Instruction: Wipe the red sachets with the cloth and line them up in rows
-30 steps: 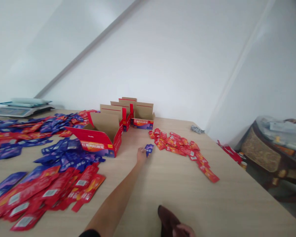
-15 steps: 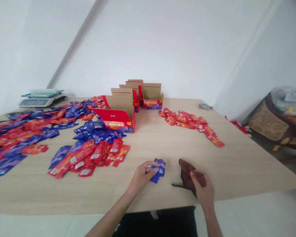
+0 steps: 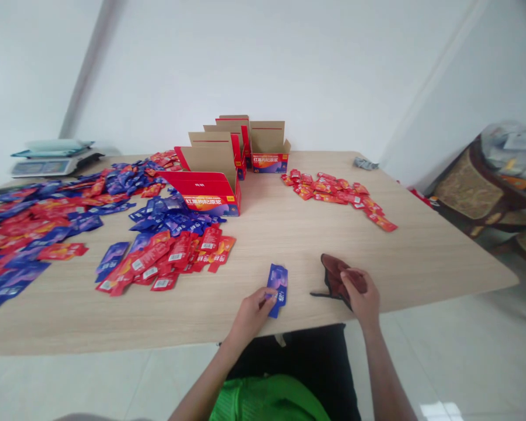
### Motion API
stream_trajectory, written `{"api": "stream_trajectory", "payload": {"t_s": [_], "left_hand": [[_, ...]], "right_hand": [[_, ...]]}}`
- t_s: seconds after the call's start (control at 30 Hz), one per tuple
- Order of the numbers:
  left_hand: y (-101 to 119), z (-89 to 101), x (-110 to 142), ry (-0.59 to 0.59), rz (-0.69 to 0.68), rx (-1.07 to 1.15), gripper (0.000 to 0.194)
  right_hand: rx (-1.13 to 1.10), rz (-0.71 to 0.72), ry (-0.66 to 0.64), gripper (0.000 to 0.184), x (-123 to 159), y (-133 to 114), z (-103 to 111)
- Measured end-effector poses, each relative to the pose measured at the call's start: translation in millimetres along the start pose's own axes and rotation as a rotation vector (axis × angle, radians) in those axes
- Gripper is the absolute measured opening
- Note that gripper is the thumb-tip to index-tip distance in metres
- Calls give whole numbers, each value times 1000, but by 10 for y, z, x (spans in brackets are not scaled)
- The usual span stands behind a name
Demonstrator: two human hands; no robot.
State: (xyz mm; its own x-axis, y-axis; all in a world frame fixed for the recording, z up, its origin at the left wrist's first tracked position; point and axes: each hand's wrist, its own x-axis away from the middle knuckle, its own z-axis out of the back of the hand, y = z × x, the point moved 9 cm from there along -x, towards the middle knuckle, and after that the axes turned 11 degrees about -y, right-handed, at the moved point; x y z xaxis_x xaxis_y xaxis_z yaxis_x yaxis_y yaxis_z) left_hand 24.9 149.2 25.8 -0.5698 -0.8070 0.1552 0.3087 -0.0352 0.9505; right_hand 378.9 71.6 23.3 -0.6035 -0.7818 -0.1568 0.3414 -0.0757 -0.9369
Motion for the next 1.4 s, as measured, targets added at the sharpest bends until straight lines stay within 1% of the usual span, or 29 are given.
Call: {"api": "stream_trajectory", "payload": {"t_s": [0.03,0.1,0.17,0.2,0.27,0.33,0.37,0.43,0.5,0.53,0.57,0.6,0.63,0.7,0.73,0.77,0.8,0.83,0.9,1.0,1.07,1.13,1.17,1.23,1.3,1.33,1.37,1.4], "left_hand": [[3,5,49,-12,12,-36,31],[49,7,160,-56,34,-169,38],[114,-22,286,-113,46,-386,45],[147,-52,350,-134,37,-507,44],[210,-148,473,-141,-23,-704,36],[272,-308,577,-114,-142,-846,30],[294,-403,617,-95,-208,-906,31],[301,-597,665,-70,-326,-1001,42],[272,-740,675,-52,-413,-1055,53],[247,-784,671,-44,-443,-1069,57],[220,-808,667,-33,-469,-1077,58],[192,-816,667,-17,-491,-1084,56],[164,-822,672,-8,-512,-1095,52],[113,-819,694,7,-547,-1112,43],[96,-812,708,16,-559,-1116,41],[87,-803,721,24,-569,-1115,39],[83,-791,729,32,-573,-1110,38],[85,-778,732,38,-571,-1104,38],[106,-768,727,33,-575,-1106,38],[154,-771,711,5,-593,-1131,37],[168,-771,699,-13,-594,-1153,37],[165,-766,694,-24,-587,-1164,37],[158,-765,694,-29,-584,-1166,38],[137,-760,694,-37,-571,-1158,38],[110,-764,691,-51,-557,-1146,39],[100,-769,690,-57,-553,-1139,39],[96,-776,689,-61,-555,-1129,39],[97,-778,687,-55,-558,-1112,39]], "right_hand": [[7,1,6,51,7,-16,6],[27,1,20,48,25,-49,21],[34,-2,29,47,38,-65,33],[31,-3,26,47,36,-67,34],[4,-10,3,48,5,-64,29],[-71,-31,-20,50,-59,-79,23],[-112,-43,-15,52,-97,-111,27],[-165,-34,22,52,-165,-273,27],[-130,55,60,47,-190,-588,-30],[-89,128,53,42,-174,-785,-110],[-41,216,11,36,-137,-986,-239],[5,316,-73,29,-75,-1177,-421],[53,425,-198,23,20,-1343,-649],[155,665,-531,17,327,-1555,-1167],[210,782,-698,17,515,-1585,-1397],[259,883,-832,17,684,-1570,-1575],[299,960,-922,16,803,-1528,-1700],[327,1006,-968,16,856,-1474,-1782],[352,1018,-956,15,776,-1374,-1865],[399,986,-876,16,445,-1274,-1945],[471,981,-832,17,198,-1248,-2014],[561,985,-788,17,-23,-1271,-2060],[589,981,-751,17,-119,-1309,-2050],[560,957,-635,17,-246,-1445,-1922],[444,923,-507,18,-231,-1597,-1691],[385,910,-473,20,-157,-1651,-1582],[343,910,-486,22,-36,-1683,-1514],[324,925,-543,23,125,-1692,-1493]]}}
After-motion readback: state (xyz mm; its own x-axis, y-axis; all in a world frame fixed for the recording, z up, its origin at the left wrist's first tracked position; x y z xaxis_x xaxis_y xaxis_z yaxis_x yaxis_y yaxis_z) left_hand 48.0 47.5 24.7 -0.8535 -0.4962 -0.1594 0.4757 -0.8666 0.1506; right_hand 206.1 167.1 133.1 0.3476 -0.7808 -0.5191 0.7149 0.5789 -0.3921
